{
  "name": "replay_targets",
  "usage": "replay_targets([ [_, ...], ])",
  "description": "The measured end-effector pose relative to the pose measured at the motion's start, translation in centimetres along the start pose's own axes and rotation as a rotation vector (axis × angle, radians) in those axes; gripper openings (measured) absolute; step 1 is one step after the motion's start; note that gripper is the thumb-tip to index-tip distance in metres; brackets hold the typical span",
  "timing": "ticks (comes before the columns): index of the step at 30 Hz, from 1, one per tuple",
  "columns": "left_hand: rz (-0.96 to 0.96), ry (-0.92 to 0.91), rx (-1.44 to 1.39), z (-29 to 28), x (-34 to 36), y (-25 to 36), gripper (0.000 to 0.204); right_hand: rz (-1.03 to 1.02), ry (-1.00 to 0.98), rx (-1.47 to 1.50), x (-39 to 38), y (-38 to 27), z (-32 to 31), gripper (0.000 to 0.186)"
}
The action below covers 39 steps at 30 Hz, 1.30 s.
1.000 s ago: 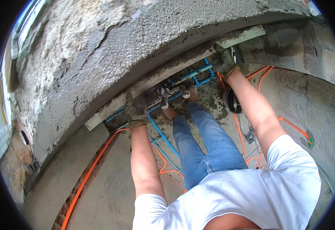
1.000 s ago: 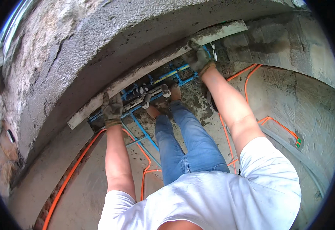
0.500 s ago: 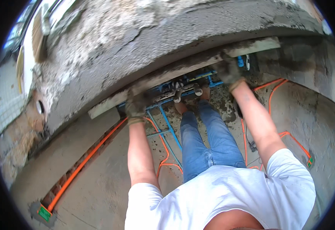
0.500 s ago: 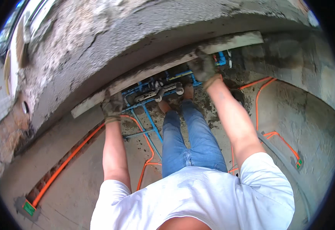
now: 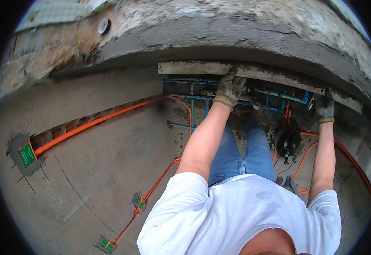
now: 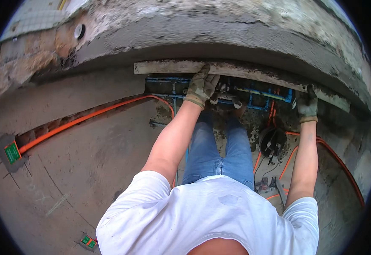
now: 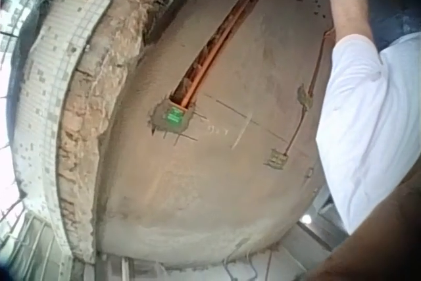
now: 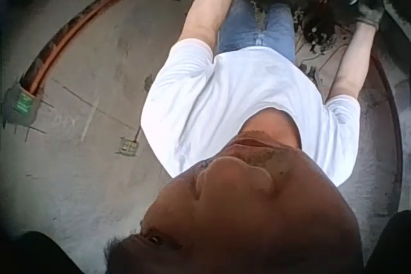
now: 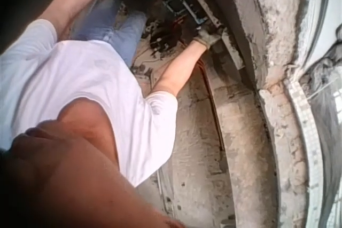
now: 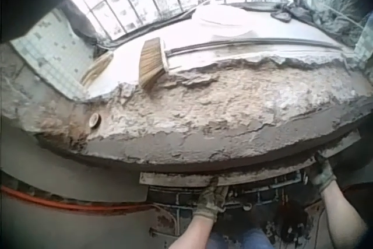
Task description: Applying and leveling cement plaster on a wall around plumbing conduits using a straight edge and trowel.
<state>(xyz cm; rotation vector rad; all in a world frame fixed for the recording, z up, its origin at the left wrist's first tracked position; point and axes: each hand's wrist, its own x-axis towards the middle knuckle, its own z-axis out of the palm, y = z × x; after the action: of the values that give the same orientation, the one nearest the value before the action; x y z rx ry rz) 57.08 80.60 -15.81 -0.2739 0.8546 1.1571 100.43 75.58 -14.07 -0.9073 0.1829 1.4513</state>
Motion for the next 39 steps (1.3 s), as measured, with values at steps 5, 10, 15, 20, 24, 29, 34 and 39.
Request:
replay_targets([
  [5, 0.077, 0.066, 0.102, -4.0, -0.5, 10.1, 0.041, -0.003, 0.081, 0.111, -0.4, 10.1, 5.4, 0.014],
  [10, 0.181, 0.093, 0.062, -5.2, -2.8, 18.4, 0.035, -0.004, 0.116, 0.167, -1.4, 17.4, 10.8, 0.013],
  [15, 0.168, 0.154, 0.1, -2.6, -4.8, 19.7, 0.034, -0.037, 0.161, 0.182, -3.8, 17.2, 13.9, 0.016],
  [20, 0.159, 0.078, 0.11, 0.7, -7.0, 17.3, 0.033, -0.083, 0.229, 0.148, -5.6, 13.5, 14.4, 0.019],
  [24, 0.066, 0.101, 0.012, 3.9, -8.3, 14.2, 0.026, -0.092, 0.195, 0.226, -6.0, 9.3, 13.0, 0.018],
  [29, 0.029, 0.021, 0.036, 7.3, -8.5, 8.2, 0.026, -0.178, 0.223, 0.227, -6.0, 3.0, 10.2, 0.02],
  [34, -0.008, 0.052, 0.053, 9.5, -8.4, 2.8, 0.029, -0.225, 0.199, 0.23, -6.3, -2.9, 7.9, 0.019],
  [39, -0.024, 0.024, 0.123, 8.8, -9.1, 4.3, 0.025, -0.271, 0.129, 0.215, -6.6, -2.1, 9.1, 0.014],
])
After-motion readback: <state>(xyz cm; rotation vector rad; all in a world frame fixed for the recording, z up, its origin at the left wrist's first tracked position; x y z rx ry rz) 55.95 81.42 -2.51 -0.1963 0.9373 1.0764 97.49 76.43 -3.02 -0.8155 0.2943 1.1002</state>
